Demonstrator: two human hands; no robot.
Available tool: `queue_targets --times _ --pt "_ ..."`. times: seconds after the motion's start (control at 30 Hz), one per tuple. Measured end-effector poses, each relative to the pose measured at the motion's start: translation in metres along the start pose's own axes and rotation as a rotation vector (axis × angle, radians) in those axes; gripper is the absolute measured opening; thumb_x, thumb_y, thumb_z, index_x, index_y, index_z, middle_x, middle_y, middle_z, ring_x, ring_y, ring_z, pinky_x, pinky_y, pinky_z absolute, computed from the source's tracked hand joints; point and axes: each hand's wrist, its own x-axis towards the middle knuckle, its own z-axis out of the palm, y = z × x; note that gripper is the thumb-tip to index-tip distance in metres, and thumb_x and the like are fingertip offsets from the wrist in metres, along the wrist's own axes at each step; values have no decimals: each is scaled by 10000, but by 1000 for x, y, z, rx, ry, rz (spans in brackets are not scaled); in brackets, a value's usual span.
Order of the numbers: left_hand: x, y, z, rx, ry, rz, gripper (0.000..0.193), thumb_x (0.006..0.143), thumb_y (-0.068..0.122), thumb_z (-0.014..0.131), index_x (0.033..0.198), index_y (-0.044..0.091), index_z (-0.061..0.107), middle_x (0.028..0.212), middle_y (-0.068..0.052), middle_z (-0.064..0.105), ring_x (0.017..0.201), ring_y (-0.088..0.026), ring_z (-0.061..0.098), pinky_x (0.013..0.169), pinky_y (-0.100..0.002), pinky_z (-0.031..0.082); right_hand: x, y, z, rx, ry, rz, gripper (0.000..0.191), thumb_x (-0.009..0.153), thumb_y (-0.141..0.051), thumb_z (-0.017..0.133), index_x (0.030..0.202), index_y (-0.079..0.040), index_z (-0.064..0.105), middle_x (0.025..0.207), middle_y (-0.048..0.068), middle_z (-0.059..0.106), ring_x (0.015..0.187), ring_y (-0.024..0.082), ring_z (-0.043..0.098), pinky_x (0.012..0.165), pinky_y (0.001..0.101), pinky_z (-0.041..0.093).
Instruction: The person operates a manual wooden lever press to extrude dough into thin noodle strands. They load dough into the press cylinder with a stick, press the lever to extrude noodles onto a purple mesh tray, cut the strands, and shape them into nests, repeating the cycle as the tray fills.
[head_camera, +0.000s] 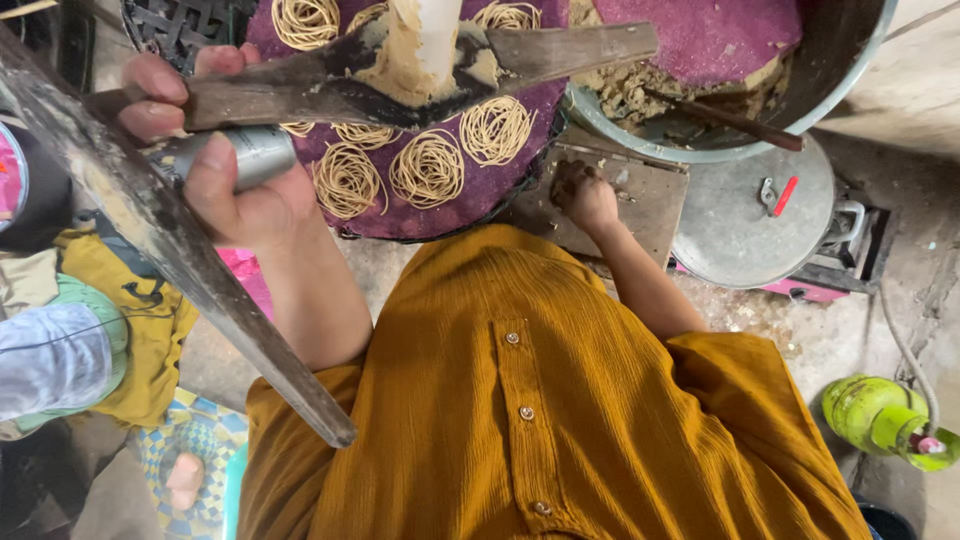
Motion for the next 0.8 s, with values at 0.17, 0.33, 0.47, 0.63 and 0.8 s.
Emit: queue_targets --times 0.17,0.33,0.47,0.63,0.8 --pt "1 -1 6 -41 22 -3 314 824 76 593 1107 104 461 1199 -81 405 1130 -350 656 1067 -508 548 -14 -2 -5 94 98 -192 329 860 -376 789 990 -76 749 1001 216 735 795 296 724 749 429 600" --pt "3 -1 8 -29 49 40 307 826 97 590 1109 112 471 1191 -87 412 1097 -358 656 1037 -511 550 -20 -4 -46 450 -151 89 334 937 -308 675 1225 -150 735 892 124 754 780 233 715 741 397 584" --pt "6 -1 12 -88 61 7 316 807 99 608 1100 112 491 1175 -79 408 1120 -387 644 986 -518 537 11 -17 -54 384 -172 34 280 967 -229 654 1200 -97 734 988 156 748 897 288 692 847 429 554" --pt "13 9 23 -62 41 27 320 823 93 614 1129 94 517 1203 -90 418 1064 -402 637 941 -492 527 52 -52 -36 370 75 -347 326 939 -160 667 1231 -17 690 1229 205 699 1155 346 645 986 423 491" --pt "18 27 24 -14 19 0 322 811 96 616 1113 115 507 1179 -78 414 1059 -397 648 981 -519 562 64 -61 -36 891 -107 -268 387 978 -202 658 1320 -24 628 1325 153 675 1225 290 622 1022 368 488"
